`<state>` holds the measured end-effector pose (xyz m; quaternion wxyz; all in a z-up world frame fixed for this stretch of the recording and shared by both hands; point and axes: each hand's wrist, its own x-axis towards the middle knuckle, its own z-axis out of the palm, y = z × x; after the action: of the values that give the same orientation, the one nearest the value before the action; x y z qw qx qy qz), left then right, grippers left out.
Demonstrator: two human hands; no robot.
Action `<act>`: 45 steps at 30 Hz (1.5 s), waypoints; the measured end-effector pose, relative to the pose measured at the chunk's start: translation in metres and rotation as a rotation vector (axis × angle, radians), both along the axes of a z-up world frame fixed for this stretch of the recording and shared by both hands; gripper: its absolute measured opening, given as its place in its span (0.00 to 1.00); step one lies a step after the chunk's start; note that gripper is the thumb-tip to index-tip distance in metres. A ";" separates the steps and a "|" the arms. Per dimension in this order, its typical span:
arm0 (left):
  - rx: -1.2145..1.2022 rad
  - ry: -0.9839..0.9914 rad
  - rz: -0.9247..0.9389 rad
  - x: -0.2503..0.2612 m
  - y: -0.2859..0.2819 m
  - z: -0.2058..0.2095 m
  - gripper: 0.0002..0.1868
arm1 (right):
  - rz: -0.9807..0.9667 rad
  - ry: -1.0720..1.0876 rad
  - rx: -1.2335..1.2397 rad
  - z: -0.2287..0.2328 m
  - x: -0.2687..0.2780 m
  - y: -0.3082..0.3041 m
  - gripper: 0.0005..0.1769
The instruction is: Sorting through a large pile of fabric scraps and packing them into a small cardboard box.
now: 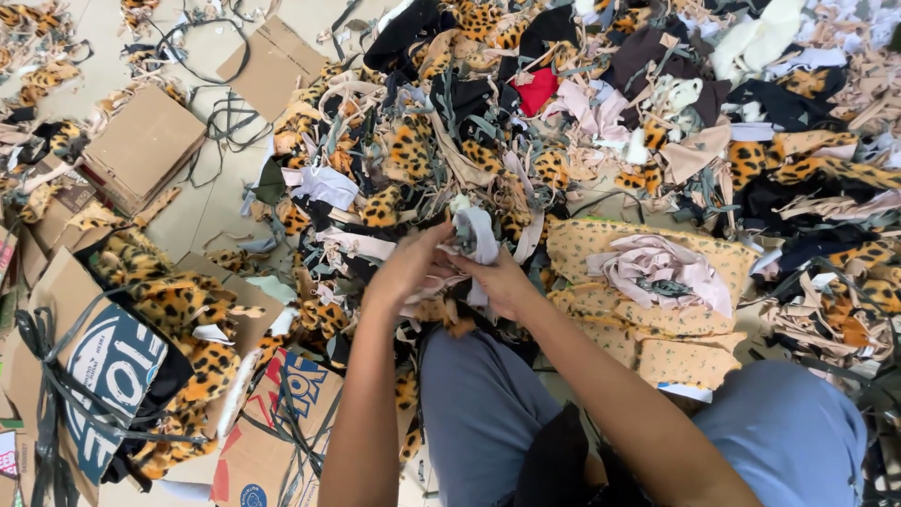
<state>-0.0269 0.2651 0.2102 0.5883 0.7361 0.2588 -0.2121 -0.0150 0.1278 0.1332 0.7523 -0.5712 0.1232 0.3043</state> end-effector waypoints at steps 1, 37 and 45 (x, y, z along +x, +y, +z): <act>0.000 0.001 -0.001 -0.002 0.010 -0.006 0.43 | -0.001 0.001 0.000 -0.017 0.003 -0.005 0.42; -0.492 -0.185 0.213 0.007 -0.158 -0.041 0.21 | -0.188 -0.320 -0.260 0.017 -0.010 -0.209 0.48; -0.976 -0.118 0.594 -0.011 -0.288 -0.105 0.11 | -0.460 -0.106 -0.160 -0.062 -0.032 -0.323 0.45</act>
<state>-0.0379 -0.0231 0.1050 0.9077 0.2857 0.2933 -0.0912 -0.0467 -0.1948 0.0708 0.7596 -0.6010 0.2339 0.0838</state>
